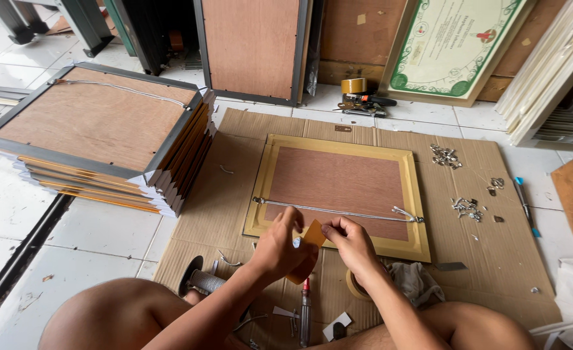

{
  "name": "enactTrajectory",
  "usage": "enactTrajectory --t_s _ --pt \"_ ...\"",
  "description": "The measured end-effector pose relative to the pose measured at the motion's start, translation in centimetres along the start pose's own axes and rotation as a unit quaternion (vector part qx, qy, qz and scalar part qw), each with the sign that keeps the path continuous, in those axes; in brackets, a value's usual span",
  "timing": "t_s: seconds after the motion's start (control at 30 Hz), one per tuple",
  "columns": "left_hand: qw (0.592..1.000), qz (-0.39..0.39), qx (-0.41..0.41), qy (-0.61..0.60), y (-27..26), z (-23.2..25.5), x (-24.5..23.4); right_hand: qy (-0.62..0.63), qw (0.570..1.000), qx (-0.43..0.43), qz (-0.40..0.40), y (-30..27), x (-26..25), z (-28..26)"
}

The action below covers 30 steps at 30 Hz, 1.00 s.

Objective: The person applies adhesive tape to the back of picture frames, wipes the edges with a cloth, and handles several completed and partially completed frames in a workshop setting.

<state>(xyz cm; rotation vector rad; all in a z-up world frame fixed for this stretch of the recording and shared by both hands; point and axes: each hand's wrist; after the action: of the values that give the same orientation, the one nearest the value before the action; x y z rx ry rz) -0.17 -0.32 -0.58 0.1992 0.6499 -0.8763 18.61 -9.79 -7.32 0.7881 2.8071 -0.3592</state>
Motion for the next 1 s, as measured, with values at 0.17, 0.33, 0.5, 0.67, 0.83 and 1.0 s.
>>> enactTrajectory --t_s 0.17,0.33,0.5,0.67,0.83,1.0 --pt "0.998 -0.060 0.034 -0.012 0.3 1.0 1.2 -0.047 0.998 0.029 0.017 -1.1 -2.1 -0.8" --pt "0.994 -0.088 0.018 -0.054 1.0 -0.3 2.6 -0.151 0.988 0.027 0.000 -3.6 -5.5 -3.7" --pt "0.979 -0.147 -0.017 -0.140 0.3 1.3 2.6 -0.209 0.975 0.003 -0.070 -4.9 -7.9 -6.2" --pt "0.978 -0.143 -0.016 -0.149 -0.6 1.6 2.6 -0.372 0.928 0.013 -0.025 -2.4 -17.6 -2.7" --pt "0.971 -0.130 -0.016 -0.202 -1.2 2.8 2.2 -0.526 0.841 0.117 -0.051 0.1 -26.3 8.7" --pt "0.976 -0.095 -0.035 -0.193 -1.2 2.3 2.0 -0.514 0.838 0.177 -0.045 -0.1 -27.0 9.8"
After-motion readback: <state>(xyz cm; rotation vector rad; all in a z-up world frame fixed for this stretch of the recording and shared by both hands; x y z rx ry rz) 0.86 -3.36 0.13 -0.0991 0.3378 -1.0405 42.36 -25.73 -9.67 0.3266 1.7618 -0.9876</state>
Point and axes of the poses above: each hand's wrist, its own y-axis towards the middle knuckle, its own x-axis out of the palm, z = x × y, and after that the axes turned 3 degrees about -z, right-handed
